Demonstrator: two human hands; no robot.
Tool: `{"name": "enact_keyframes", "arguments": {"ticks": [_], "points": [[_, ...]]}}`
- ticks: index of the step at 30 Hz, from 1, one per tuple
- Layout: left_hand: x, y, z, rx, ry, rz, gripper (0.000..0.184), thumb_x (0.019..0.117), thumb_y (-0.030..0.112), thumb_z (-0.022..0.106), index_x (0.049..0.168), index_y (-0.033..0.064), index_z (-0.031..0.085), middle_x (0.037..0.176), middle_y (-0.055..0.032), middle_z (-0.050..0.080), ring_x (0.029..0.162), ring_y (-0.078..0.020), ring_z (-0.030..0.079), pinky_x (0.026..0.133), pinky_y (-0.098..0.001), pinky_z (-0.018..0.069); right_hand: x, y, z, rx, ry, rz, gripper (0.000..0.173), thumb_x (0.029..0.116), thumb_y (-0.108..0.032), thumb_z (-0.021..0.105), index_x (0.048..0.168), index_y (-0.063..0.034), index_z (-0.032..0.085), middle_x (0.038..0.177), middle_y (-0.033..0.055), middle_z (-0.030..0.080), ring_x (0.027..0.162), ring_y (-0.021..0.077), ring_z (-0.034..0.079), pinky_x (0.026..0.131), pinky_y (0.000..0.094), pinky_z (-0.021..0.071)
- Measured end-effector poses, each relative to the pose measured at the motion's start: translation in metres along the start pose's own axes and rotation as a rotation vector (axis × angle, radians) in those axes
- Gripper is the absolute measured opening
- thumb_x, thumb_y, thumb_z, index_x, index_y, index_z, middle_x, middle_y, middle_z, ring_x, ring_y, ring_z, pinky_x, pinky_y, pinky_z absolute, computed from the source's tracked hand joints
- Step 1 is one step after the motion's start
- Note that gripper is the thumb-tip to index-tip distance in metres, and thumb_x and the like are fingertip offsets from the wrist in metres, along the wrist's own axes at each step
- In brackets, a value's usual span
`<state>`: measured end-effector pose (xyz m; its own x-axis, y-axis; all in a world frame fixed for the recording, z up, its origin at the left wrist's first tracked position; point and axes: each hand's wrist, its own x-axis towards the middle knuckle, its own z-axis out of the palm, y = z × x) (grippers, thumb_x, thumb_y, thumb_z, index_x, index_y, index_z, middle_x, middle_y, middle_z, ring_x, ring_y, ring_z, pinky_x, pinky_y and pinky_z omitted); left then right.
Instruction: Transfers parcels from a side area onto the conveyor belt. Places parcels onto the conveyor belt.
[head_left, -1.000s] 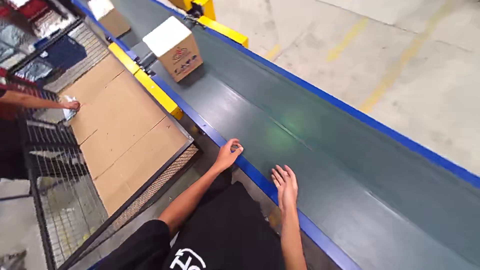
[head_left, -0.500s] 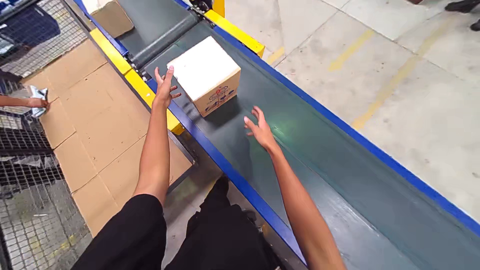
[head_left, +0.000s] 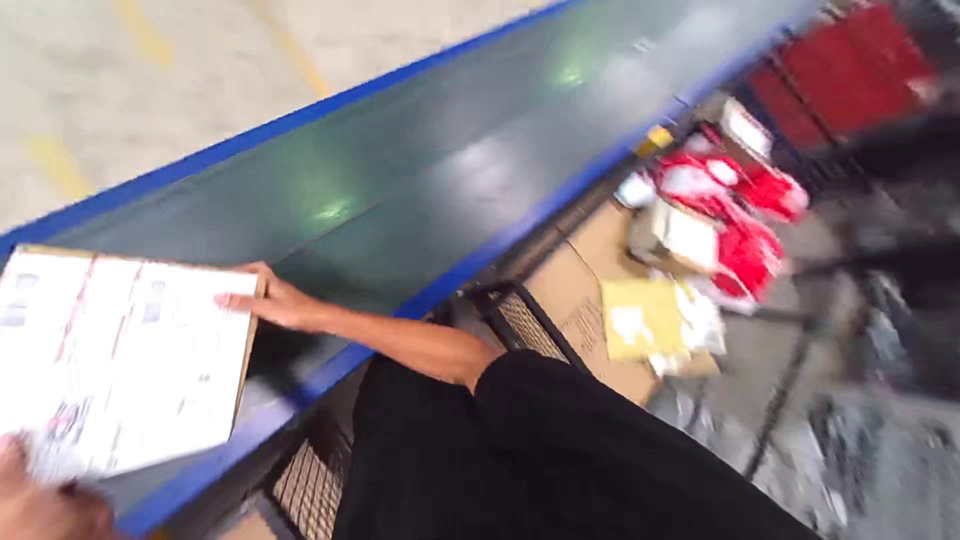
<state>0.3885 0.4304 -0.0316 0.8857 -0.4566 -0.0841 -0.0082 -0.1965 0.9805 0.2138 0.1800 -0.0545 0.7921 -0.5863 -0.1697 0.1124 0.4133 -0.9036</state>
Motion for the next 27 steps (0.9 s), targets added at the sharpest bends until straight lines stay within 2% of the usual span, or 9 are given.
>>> {"name": "enact_keyframes", "arguments": {"ticks": [3, 7, 10, 14, 18, 22, 24, 26, 27], "points": [[0.002, 0.058, 0.115, 0.15, -0.341, 0.185, 0.063, 0.1049, 0.026, 0.053, 0.152, -0.0062, 0.027, 0.141, -0.012, 0.053, 0.123, -0.0091, 0.058, 0.107, -0.0299, 0.049, -0.08, -0.018, -0.08, 0.274, 0.261, 0.014, 0.063, 0.1037, -0.024, 0.057, 0.154, -0.0035, 0.025, 0.133, 0.024, 0.059, 0.111, 0.0293, 0.066, 0.093, 0.0481, 0.0579], [-0.045, 0.119, 0.307, 0.207, -0.745, 0.495, 0.076, 0.0979, 0.032, 0.066, 0.15, -0.0082, 0.028, 0.153, -0.0223, 0.043, 0.137, -0.0192, 0.051, 0.113, -0.0346, 0.046, -0.183, -0.041, -0.187, 0.591, 0.579, 0.008, 0.067, 0.104, -0.046, 0.053, 0.158, -0.0263, 0.019, 0.132, 0.0174, 0.062, 0.111, 0.0324, 0.067, 0.088, 0.053, 0.0593], [-0.118, 0.147, 0.446, 0.236, -1.002, 0.588, 0.079, 0.0959, 0.04, 0.066, 0.15, -0.0071, 0.032, 0.151, -0.0237, 0.044, 0.137, -0.0202, 0.051, 0.113, -0.0357, 0.0456, -0.267, -0.06, -0.263, 0.645, 0.87, -0.108, 0.06, 0.1061, -0.047, 0.048, 0.155, -0.0205, 0.027, 0.123, 0.0145, 0.067, 0.104, 0.0279, 0.07, 0.084, 0.0475, 0.0609], [-0.234, 0.164, 0.593, 0.45, -1.272, 0.654, 0.084, 0.0965, 0.058, 0.058, 0.155, 0.0034, 0.033, 0.153, -0.0207, 0.046, 0.133, -0.0269, 0.055, 0.108, -0.0508, 0.0495, -0.373, -0.079, -0.352, 0.598, 1.316, -0.293, 0.054, 0.1072, -0.042, 0.047, 0.148, -0.0087, 0.036, 0.112, 0.0127, 0.071, 0.094, 0.0226, 0.073, 0.077, 0.0405, 0.0632], [-0.357, 0.181, 0.741, 0.464, -1.5, 0.753, 0.082, 0.0969, 0.062, 0.056, 0.152, 0.0045, 0.036, 0.137, -0.019, 0.06, 0.111, -0.0283, 0.068, 0.093, -0.0542, 0.0573, -0.48, -0.121, -0.46, 0.4, 1.663, -0.385, 0.068, 0.1046, -0.038, 0.054, 0.156, -0.0084, 0.021, 0.12, 0.0153, 0.067, 0.095, 0.0242, 0.073, 0.074, 0.0417, 0.0641], [-0.473, 0.224, 0.916, 0.284, -1.796, 0.857, 0.081, 0.0967, 0.059, 0.06, 0.152, 0.0045, 0.036, 0.144, -0.0237, 0.052, 0.118, -0.031, 0.065, 0.1, -0.055, 0.0544, -0.594, -0.206, -0.599, 0.098, 1.86, -0.433, 0.084, 0.1015, -0.044, 0.06, 0.162, -0.0197, 0.007, 0.135, 0.0169, 0.057, 0.097, 0.0249, 0.07, 0.072, 0.0428, 0.0638], [-0.535, 0.239, 0.994, 0.089, -1.899, 0.734, 0.093, 0.0946, 0.054, 0.066, 0.158, 0.0027, 0.023, 0.156, -0.0245, 0.039, 0.136, -0.0286, 0.053, 0.111, -0.0487, 0.048, -0.649, -0.251, -0.676, 0.015, 1.884, -0.471, 0.087, 0.1005, -0.053, 0.058, 0.163, -0.0284, 0.003, 0.142, 0.0165, 0.053, 0.106, 0.029, 0.067, 0.078, 0.048, 0.0619], [-0.581, 0.249, 1.035, -0.083, -2.013, 0.552, 0.098, 0.0977, 0.045, 0.067, 0.164, 0.0077, 0.004, 0.164, -0.02, 0.03, 0.141, -0.0249, 0.05, 0.111, -0.0435, 0.0511, -0.693, -0.291, -0.752, -0.089, 1.911, -0.618, 0.085, 0.1038, -0.047, 0.055, 0.165, -0.0202, 0.001, 0.147, 0.0187, 0.05, 0.113, 0.0286, 0.067, 0.086, 0.0452, 0.0622], [-0.597, 0.248, 1.038, -0.147, -2.076, 0.517, 0.094, 0.0999, 0.039, 0.065, 0.165, 0.0089, 0.004, 0.164, -0.018, 0.031, 0.141, -0.0242, 0.05, 0.11, -0.0424, 0.0517, -0.707, -0.304, -0.777, -0.111, 1.912, -0.687, 0.082, 0.1061, -0.041, 0.053, 0.164, -0.0148, 0.001, 0.149, 0.0199, 0.05, 0.117, 0.0274, 0.067, 0.093, 0.0416, 0.0605]]}}
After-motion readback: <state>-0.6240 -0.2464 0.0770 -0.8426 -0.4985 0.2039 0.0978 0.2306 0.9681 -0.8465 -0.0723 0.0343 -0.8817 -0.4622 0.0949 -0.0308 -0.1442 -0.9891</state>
